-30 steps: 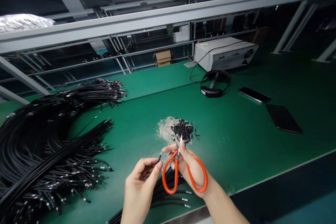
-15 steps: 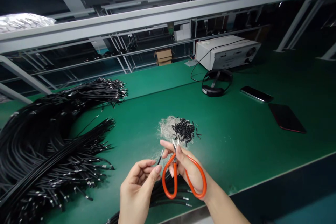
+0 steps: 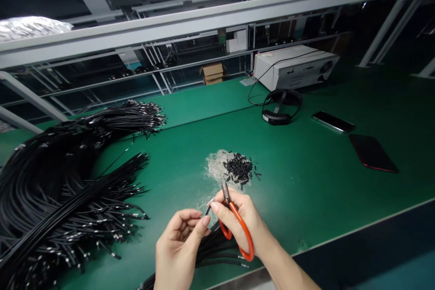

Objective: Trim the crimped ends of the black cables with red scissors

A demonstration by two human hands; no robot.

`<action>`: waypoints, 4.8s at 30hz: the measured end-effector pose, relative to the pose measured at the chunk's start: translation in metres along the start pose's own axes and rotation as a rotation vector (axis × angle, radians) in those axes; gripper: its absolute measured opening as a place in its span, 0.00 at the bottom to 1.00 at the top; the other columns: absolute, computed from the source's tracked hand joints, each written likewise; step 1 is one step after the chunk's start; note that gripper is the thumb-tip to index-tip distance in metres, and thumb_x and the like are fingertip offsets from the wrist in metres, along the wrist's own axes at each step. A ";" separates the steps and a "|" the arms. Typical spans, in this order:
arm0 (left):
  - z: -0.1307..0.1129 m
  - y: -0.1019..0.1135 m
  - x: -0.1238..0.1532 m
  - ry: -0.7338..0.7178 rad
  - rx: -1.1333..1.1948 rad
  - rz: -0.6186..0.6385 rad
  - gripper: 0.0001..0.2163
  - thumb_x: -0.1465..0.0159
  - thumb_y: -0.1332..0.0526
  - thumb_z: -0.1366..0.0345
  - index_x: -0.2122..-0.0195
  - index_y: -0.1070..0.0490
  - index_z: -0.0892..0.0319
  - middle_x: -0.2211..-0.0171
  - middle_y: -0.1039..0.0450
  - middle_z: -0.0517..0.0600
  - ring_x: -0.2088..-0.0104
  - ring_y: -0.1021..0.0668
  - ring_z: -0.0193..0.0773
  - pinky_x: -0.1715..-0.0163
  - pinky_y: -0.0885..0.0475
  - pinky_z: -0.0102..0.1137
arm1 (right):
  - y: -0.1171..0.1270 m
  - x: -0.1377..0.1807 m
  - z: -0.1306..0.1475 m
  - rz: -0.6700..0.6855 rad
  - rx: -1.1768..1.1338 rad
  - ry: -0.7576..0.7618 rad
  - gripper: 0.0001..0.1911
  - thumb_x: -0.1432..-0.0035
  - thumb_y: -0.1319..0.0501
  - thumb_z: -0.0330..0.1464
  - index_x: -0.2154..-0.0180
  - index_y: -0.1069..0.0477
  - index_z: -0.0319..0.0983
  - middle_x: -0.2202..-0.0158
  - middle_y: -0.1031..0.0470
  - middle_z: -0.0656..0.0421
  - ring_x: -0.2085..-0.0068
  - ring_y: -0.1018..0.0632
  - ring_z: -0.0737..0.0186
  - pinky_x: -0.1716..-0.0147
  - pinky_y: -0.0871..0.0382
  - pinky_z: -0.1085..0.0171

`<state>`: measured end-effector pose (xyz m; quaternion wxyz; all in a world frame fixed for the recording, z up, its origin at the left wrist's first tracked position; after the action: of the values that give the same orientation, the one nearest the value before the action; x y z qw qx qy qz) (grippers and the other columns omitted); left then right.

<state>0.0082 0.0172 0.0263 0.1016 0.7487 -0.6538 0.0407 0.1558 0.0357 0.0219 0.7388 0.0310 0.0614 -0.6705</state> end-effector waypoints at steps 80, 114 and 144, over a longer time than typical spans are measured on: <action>0.001 -0.015 -0.024 -0.300 -0.517 0.007 0.12 0.41 0.42 0.56 0.71 0.24 0.58 0.75 0.29 0.46 0.75 0.30 0.27 0.72 0.37 0.22 | 0.010 -0.010 -0.001 0.140 1.538 0.514 0.07 0.47 0.44 0.21 0.70 0.36 0.38 0.72 0.32 0.58 0.70 0.33 0.59 0.68 0.49 0.60; 0.009 -0.013 -0.035 -0.246 -0.365 0.054 0.16 0.41 0.41 0.54 0.64 0.22 0.61 0.76 0.33 0.47 0.76 0.33 0.27 0.75 0.38 0.22 | 0.009 -0.018 -0.004 0.131 1.493 0.442 0.07 0.44 0.45 0.21 0.71 0.35 0.38 0.74 0.30 0.59 0.72 0.31 0.62 0.68 0.49 0.60; -0.006 -0.006 -0.028 0.112 0.013 0.191 0.18 0.45 0.37 0.53 0.66 0.28 0.67 0.77 0.28 0.47 0.80 0.29 0.22 0.80 0.36 0.17 | 0.012 -0.019 -0.004 -0.022 0.688 0.176 0.11 0.35 0.48 0.35 0.68 0.32 0.39 0.74 0.29 0.60 0.72 0.31 0.65 0.69 0.43 0.65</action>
<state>0.0111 0.0466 0.0262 0.1288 0.6802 -0.7152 0.0960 0.1661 0.0561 0.0200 0.6696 0.3348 -0.1042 -0.6548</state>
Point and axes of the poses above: each hand's wrist, its own x-axis away from the middle knuckle, its own y-axis out of the back of the hand, z = x × y, the point moved 3 cm from there along -x, towards the middle knuckle
